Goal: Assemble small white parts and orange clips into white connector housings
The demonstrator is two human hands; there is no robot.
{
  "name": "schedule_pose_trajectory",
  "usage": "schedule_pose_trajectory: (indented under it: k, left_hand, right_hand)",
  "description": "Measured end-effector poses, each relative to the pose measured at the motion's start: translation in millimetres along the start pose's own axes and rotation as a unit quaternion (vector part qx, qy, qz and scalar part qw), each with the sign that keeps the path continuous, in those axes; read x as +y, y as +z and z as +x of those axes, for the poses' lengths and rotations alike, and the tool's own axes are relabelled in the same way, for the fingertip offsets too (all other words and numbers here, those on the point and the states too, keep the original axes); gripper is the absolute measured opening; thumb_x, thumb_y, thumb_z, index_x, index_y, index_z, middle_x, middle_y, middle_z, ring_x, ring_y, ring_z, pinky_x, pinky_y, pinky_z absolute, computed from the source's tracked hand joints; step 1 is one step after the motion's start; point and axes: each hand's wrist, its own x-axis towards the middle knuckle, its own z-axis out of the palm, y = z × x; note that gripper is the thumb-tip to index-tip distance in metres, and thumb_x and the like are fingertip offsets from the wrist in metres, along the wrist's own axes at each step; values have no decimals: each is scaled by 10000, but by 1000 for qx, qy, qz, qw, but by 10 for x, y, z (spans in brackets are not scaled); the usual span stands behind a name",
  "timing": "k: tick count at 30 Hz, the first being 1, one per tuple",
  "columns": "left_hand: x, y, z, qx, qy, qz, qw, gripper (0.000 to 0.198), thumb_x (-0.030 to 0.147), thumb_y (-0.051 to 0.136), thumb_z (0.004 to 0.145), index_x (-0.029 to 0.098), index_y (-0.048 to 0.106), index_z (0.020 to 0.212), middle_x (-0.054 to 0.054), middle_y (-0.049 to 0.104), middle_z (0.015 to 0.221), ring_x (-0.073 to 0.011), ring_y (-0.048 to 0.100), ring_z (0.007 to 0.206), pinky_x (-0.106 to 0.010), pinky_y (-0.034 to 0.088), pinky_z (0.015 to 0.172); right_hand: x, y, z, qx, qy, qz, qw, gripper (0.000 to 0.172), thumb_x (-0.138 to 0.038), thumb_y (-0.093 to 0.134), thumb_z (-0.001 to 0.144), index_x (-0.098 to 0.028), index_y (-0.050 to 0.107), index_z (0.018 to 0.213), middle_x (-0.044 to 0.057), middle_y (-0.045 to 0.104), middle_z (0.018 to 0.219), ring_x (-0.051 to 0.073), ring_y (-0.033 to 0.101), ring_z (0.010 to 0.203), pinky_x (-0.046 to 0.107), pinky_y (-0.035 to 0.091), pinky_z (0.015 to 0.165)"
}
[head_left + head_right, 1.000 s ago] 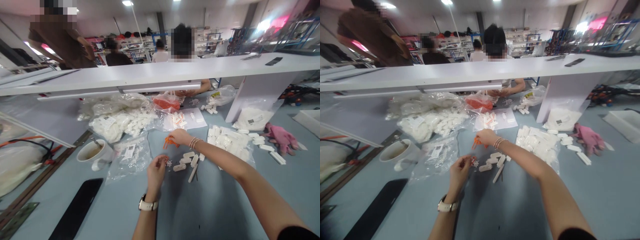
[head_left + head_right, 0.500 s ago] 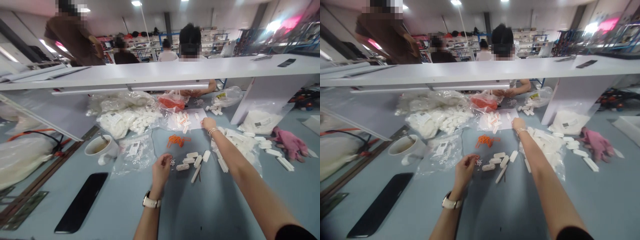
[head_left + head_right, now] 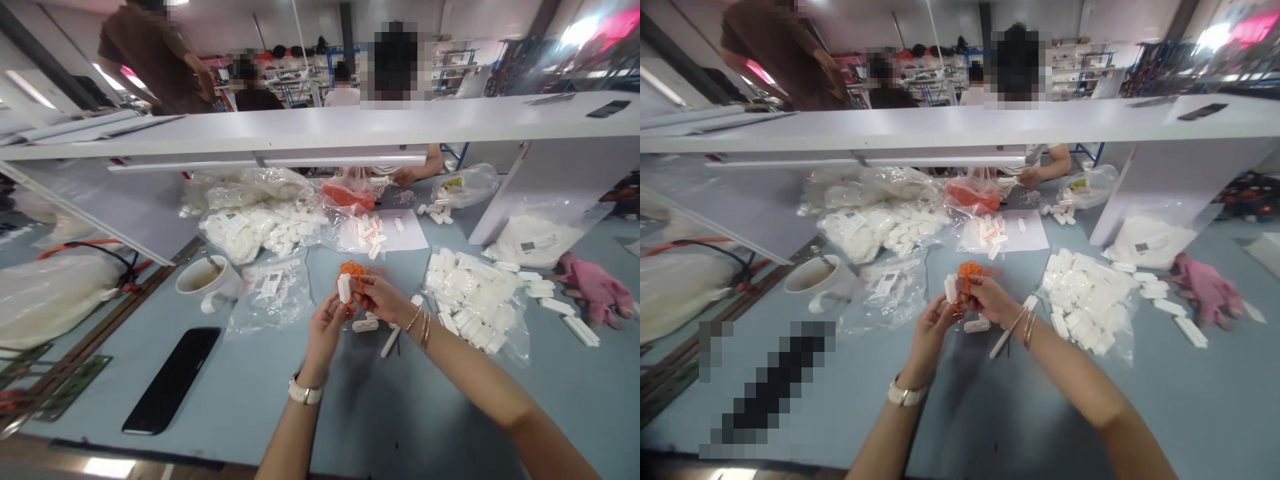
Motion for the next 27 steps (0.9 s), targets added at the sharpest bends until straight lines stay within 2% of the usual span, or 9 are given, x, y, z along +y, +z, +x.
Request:
schedule_pose_trajectory:
  k: [4,9,13,17,22,27]
  left_hand:
    - [48,-9,-17,-1,-40,-130,991,391,353,741,674,173,642,1007,-66,694,972,-161,653,821,-278,528,737]
    - [85,-45,16,34,-61,-157,985,361,297,769,636,172,658,956,-67,698,970,-142,656,748,-259,536,694]
    - [82,-66,43,93,-39,-125,987,331,288,772,624,165,664,912,-26,702,815,-111,643,661,-226,521,661]
    - [40,-76,51,144,1,-8,990,354,295,773,611,152,672,919,27,649,637,-93,606,577,-198,480,592]
    - [-19,-69,32,124,3,53,991,342,315,758,628,138,681,911,25,635,583,-95,573,557,-207,459,577]
    - [-24,-61,-6,102,10,59,993,338,365,707,689,141,687,940,-53,706,785,-147,625,694,-263,492,677]
  right_hand:
    - [175,62,10,56,-16,29,998,436,-481,783,522,-142,569,693,-77,478,494,16,353,420,172,234,425]
    - [224,-6,55,64,-42,-47,996,348,-409,769,560,-130,634,718,-63,528,509,25,358,432,192,248,446]
    - [169,-132,60,104,-49,-51,992,343,-405,739,599,-131,670,793,-20,614,576,53,431,492,200,301,500]
    - [120,-190,14,80,-49,-6,996,393,-449,743,587,-143,682,826,6,654,662,65,469,542,205,332,537]
    - [164,-131,-4,50,-63,-18,997,366,-443,747,577,-143,683,776,-21,603,620,62,443,535,215,345,546]
    - [219,-120,19,42,-85,-89,991,352,-447,695,635,-135,684,795,-18,581,614,73,445,552,216,350,532]
